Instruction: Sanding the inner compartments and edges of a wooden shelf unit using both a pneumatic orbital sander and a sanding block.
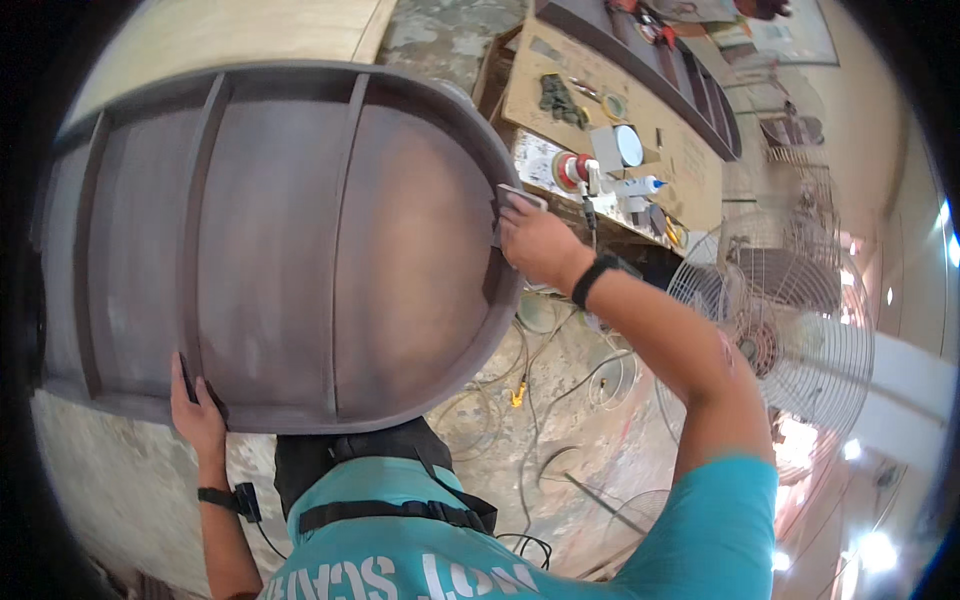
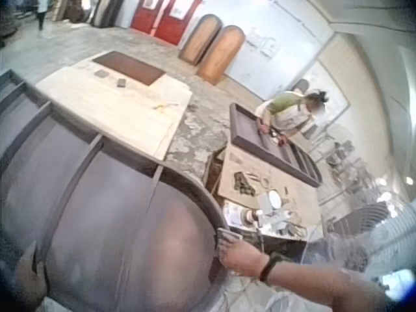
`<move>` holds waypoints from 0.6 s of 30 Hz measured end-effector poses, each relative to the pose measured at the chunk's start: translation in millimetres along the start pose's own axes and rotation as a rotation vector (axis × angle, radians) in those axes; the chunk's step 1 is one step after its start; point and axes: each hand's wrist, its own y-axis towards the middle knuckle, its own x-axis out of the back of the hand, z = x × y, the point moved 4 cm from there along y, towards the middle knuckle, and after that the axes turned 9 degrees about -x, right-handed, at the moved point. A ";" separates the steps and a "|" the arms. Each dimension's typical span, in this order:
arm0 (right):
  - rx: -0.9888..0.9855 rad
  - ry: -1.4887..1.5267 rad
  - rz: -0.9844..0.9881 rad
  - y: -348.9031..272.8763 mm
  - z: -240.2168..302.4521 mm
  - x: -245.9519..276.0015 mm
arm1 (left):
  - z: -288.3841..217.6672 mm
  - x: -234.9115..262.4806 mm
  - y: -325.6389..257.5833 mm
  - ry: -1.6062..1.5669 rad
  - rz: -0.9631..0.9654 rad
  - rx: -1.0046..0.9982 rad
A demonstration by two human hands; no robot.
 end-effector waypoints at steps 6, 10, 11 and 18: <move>0.004 0.790 0.315 -61.7 168.6 37.6 | -6.2 0.7 2.0 -0.023 -0.093 0.035; 0.119 0.726 0.432 -38.2 115.3 19.0 | 0.7 3.6 -4.8 -0.096 -0.144 0.041; 0.176 0.548 0.467 -29.8 75.5 1.8 | 4.9 1.6 -8.7 -0.056 -0.114 0.059; 0.597 -0.404 -0.096 184.7 -107.8 26.7 | 7.0 4.2 -9.9 -0.056 -0.174 0.021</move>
